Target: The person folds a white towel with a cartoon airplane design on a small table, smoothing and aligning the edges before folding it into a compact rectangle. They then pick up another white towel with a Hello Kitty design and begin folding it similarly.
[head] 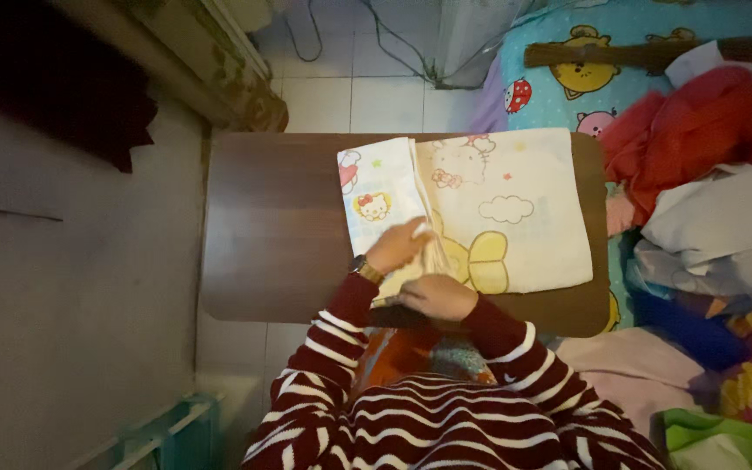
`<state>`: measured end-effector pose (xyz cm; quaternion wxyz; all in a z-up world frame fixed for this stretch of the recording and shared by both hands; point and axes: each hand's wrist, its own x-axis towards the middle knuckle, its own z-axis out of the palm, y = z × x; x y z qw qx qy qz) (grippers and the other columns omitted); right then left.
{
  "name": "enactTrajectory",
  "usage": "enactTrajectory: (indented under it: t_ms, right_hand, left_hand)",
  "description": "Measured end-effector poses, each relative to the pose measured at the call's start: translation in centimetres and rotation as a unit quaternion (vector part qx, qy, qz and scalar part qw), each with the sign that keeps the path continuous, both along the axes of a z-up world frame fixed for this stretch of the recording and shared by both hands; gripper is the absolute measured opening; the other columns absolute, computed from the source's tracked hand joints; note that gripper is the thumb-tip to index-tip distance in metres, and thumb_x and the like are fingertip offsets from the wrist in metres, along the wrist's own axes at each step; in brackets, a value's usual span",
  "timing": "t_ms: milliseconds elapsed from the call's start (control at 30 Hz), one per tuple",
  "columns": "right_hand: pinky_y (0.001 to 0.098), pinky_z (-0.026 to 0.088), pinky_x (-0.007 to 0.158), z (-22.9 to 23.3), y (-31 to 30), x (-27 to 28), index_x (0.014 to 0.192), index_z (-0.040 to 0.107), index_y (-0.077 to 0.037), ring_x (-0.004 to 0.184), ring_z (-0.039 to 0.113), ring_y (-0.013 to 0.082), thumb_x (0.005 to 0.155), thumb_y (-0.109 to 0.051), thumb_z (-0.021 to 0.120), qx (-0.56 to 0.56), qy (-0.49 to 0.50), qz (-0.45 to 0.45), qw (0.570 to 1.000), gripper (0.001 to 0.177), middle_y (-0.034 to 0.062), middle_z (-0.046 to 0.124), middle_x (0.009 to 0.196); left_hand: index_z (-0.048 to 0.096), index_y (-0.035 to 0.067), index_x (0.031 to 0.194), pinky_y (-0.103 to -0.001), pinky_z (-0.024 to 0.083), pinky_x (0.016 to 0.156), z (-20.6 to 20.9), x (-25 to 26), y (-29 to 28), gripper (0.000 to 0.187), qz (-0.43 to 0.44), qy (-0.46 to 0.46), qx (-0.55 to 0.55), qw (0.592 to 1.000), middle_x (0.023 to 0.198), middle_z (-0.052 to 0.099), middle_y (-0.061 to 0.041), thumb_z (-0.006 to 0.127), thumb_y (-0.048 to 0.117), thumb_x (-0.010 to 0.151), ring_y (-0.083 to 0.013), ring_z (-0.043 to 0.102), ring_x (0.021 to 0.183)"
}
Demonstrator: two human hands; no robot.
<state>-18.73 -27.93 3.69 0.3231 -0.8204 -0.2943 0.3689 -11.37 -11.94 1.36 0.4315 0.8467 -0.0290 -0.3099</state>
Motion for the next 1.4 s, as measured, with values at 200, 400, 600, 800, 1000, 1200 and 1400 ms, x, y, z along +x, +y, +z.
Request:
enactTrajectory:
  t_ms: [200, 400, 600, 800, 1000, 1200, 1400]
  right_hand:
    - [0.0500, 0.044, 0.106, -3.4, 2.4, 1.5, 0.134, 0.056, -0.006, 0.126, 0.055, 0.0375, 0.098, -0.034, 0.054, -0.042, -0.228, -0.209, 0.950, 0.046, 0.0208, 0.057, 0.135]
    - [0.0657, 0.020, 0.112, -5.8, 2.7, 0.9, 0.152, 0.042, -0.010, 0.144, 0.025, 0.0509, 0.091, -0.040, 0.062, -0.114, -0.343, -0.247, 0.899, 0.070, 0.0251, 0.029, 0.158]
    - [0.0566, 0.035, 0.108, -4.6, 1.8, 0.1, 0.153, 0.032, -0.005, 0.133, 0.040, 0.0496, 0.086, -0.039, 0.070, -0.064, -0.297, -0.326, 0.895, 0.085, 0.0330, 0.034, 0.152]
    - [0.0478, 0.052, 0.085, -2.6, 0.1, 1.4, 0.158, 0.018, -0.005, 0.103, 0.064, 0.0451, 0.086, -0.030, 0.074, 0.019, -0.121, -0.428, 0.895, 0.094, 0.0312, 0.058, 0.128]
    - [0.0483, 0.052, 0.090, -3.9, -0.3, 0.3, 0.161, 0.029, -0.018, 0.104, 0.064, 0.0417, 0.094, -0.023, 0.064, -0.069, -0.207, -0.361, 0.907, 0.076, 0.0257, 0.060, 0.126]
    - [0.0564, 0.030, 0.117, -7.4, 0.4, -0.8, 0.150, 0.045, -0.011, 0.145, 0.040, 0.0388, 0.090, -0.019, 0.060, -0.122, -0.427, -0.239, 0.864, 0.063, 0.0191, 0.041, 0.160]
    - [0.0573, 0.021, 0.118, -7.1, 0.3, -0.4, 0.152, 0.037, 0.002, 0.145, 0.032, 0.0425, 0.099, -0.039, 0.054, -0.044, -0.305, -0.262, 0.915, 0.069, 0.0245, 0.035, 0.159]
  left_hand:
    - [0.064, 0.006, 0.129, -0.046, 0.054, 0.086, -3.2, 3.2, 2.3, 0.033, 0.050, -0.384, 0.121, 0.914, 0.099, 0.071, -0.018, 0.060, 0.010, 0.097, -0.0358, 0.067, 0.092]
    - [0.059, 0.004, 0.132, -0.054, 0.035, 0.115, -6.1, 5.3, 1.7, 0.042, -0.046, -0.475, 0.136, 0.868, 0.142, 0.058, -0.014, 0.065, 0.015, 0.092, -0.0330, 0.047, 0.140]
    - [0.045, 0.017, 0.152, -0.070, 0.018, 0.116, -4.2, 6.2, -0.7, 0.067, -0.073, -0.402, 0.227, 0.884, 0.161, 0.037, -0.014, 0.059, 0.048, 0.095, -0.0374, 0.027, 0.151]
    - [0.039, 0.022, 0.156, -0.073, 0.009, 0.114, -2.2, 6.0, -2.2, 0.078, -0.063, -0.361, 0.247, 0.897, 0.165, 0.028, -0.014, 0.053, 0.065, 0.092, -0.0390, 0.017, 0.153]
    - [0.041, 0.016, 0.156, -0.067, 0.009, 0.121, -3.7, 5.7, -0.3, 0.074, 0.025, -0.357, 0.256, 0.898, 0.167, 0.028, -0.017, 0.053, 0.061, 0.098, -0.0407, 0.017, 0.154]
    - [0.046, 0.004, 0.149, -0.053, 0.037, 0.114, -5.4, 1.6, 5.6, 0.061, 0.287, -0.291, 0.142, 0.902, 0.158, 0.039, -0.028, 0.069, 0.030, 0.099, -0.0431, 0.037, 0.144]
    - [0.049, -0.005, 0.141, -0.037, 0.056, 0.092, -4.6, 0.6, 7.3, 0.066, 0.352, -0.077, -0.283, 0.889, 0.128, 0.067, -0.019, 0.076, 0.003, 0.080, -0.0265, 0.067, 0.110]
